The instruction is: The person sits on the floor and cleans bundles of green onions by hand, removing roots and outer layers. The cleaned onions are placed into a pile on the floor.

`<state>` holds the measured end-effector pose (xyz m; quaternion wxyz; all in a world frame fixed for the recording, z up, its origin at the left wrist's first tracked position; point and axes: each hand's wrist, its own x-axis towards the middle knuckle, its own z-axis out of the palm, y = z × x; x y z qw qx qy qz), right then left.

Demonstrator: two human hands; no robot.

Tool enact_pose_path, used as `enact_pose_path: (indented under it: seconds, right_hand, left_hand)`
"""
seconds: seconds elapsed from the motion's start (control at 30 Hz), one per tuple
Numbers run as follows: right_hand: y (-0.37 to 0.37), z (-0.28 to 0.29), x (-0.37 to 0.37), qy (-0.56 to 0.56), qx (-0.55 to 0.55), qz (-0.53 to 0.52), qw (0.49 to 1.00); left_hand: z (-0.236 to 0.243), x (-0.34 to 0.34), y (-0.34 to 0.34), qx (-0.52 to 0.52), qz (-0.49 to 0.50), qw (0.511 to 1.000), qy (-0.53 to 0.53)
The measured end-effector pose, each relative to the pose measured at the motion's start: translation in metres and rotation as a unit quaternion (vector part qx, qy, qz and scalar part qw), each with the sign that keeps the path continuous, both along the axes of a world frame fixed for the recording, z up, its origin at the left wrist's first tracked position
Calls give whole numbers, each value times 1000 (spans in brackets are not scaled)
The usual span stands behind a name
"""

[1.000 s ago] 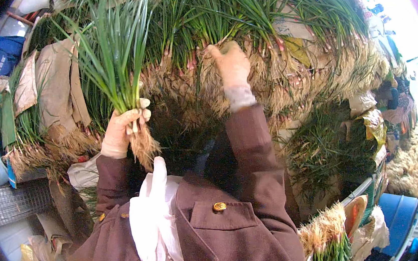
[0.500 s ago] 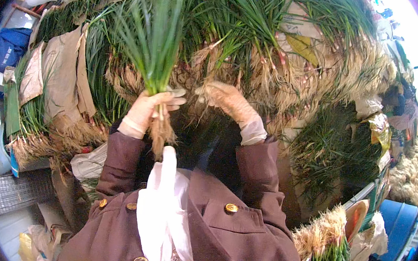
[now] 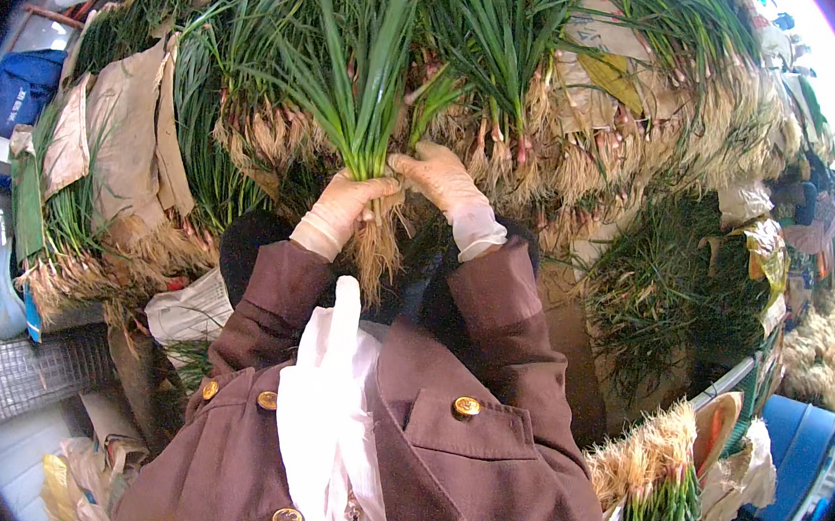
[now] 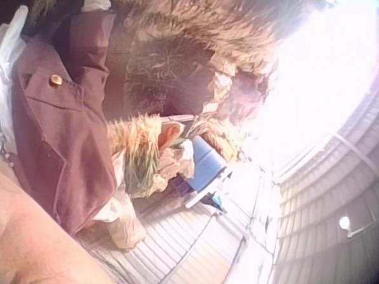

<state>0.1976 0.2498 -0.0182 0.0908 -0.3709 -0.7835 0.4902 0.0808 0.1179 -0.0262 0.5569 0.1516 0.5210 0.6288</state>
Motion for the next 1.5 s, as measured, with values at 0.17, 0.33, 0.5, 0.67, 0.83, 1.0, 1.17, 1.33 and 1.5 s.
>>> enact_pose_path:
  seconds: [0.17,0.33,0.5,0.67,0.83,1.0,1.17,1.33,1.5]
  right_hand:
    - [27,15,-11,-209,181,128,953]
    - [99,31,-9,-44,71,-146,986]
    - [167,100,11,93,227,-130,961]
    - [66,111,4,-86,151,12,985]
    - [20,47,-38,-217,351,209,887]
    - [42,-3,-83,-332,373,116,859]
    - [27,11,-79,-324,397,82,855]
    - [48,-6,-47,-117,318,-71,938]
    - [42,29,-13,28,-93,-61,993]
  left_hand:
    - [4,0,0,-49,-19,997,60]
    - [3,-16,-10,-26,-14,998,55]
    - [19,-18,-17,-4,40,999,-11]
    - [-4,-18,-5,-12,-1,999,35]
    - [42,-5,-26,-8,20,998,50]
    - [16,-3,-3,-9,4,996,94]
    - [-9,-8,0,-10,20,997,73]
    - [16,-13,-7,-6,21,1000,8]
    - [16,-30,-20,-2,26,1000,17]
